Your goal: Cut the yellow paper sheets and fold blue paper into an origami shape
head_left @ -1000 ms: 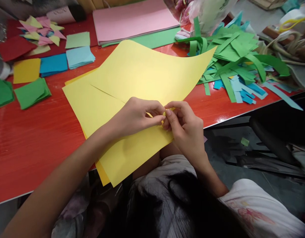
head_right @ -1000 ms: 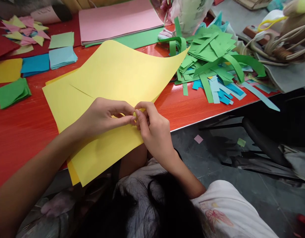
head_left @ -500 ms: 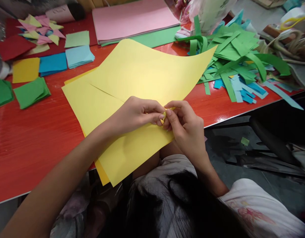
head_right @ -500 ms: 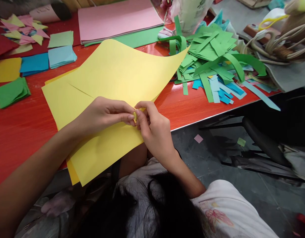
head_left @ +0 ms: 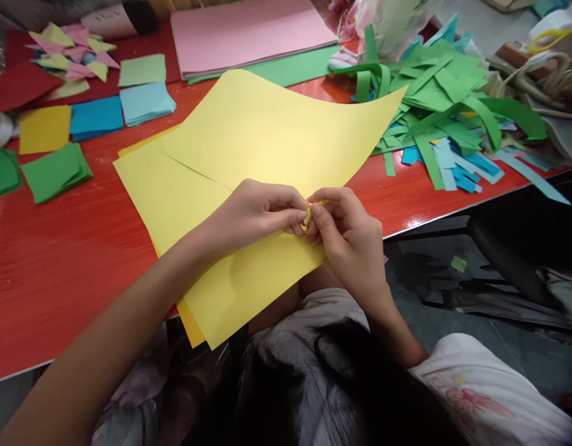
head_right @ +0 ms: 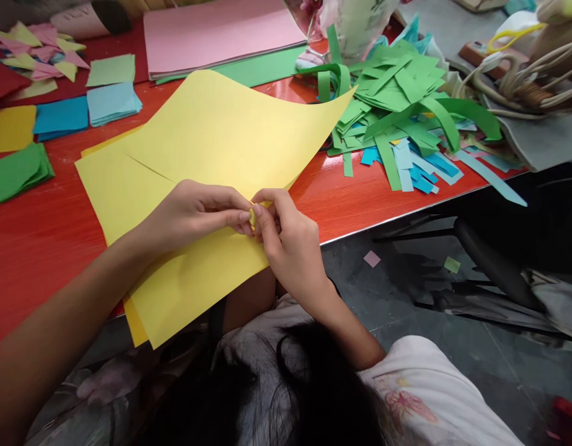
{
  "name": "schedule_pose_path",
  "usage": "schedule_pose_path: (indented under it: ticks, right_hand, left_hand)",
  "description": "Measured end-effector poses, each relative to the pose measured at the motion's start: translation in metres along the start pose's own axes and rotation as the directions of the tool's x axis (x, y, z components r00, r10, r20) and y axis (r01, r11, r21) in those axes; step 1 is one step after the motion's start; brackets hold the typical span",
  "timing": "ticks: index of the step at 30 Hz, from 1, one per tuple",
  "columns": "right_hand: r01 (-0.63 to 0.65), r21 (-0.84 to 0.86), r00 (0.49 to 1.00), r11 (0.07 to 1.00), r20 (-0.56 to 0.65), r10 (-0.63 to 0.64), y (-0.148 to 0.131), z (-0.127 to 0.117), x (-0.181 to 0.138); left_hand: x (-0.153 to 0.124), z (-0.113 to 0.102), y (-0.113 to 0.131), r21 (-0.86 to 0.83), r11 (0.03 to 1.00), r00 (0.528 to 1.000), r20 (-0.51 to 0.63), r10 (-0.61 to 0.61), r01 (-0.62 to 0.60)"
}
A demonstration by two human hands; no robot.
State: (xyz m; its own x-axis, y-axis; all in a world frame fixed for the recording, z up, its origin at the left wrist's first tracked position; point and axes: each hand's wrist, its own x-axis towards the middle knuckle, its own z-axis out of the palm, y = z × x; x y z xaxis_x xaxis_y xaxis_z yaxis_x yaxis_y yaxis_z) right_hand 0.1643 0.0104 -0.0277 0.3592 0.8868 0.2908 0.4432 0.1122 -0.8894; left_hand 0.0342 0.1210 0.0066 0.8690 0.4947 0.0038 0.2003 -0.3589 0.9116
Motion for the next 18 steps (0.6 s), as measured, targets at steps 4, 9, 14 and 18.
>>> schedule_pose_path:
  ticks: [4, 9, 14, 18]
  right_hand:
    - [0.004, -0.007, 1.0, 1.0, 0.003, -0.004, 0.0008, 0.0, 0.0001]
    - [0.008, 0.017, 1.0, 1.0, 0.008, -0.008, 0.0001, -0.0009, 0.0]
    - [0.009, 0.093, 1.0, 0.996, 0.013, -0.01, -0.0005, -0.0022, -0.0012]
    - [0.0, 0.132, 0.999, 0.991, 0.041, -0.005, 0.0004, -0.0037, -0.0018]
  left_hand:
    - [0.0003, -0.0008, -0.0004, -0.052, 0.998, 1.0, 0.018, -0.018, 0.019]
    - [0.0006, -0.0026, 0.0001, -0.093, 0.995, 0.999, 0.039, -0.023, 0.027]
    - [0.0004, -0.0042, 0.0021, -0.025, 0.999, 0.998, 0.045, -0.035, 0.036]
    - [0.0002, -0.0041, 0.0029, -0.028, 0.999, 0.998, 0.043, -0.043, 0.044]
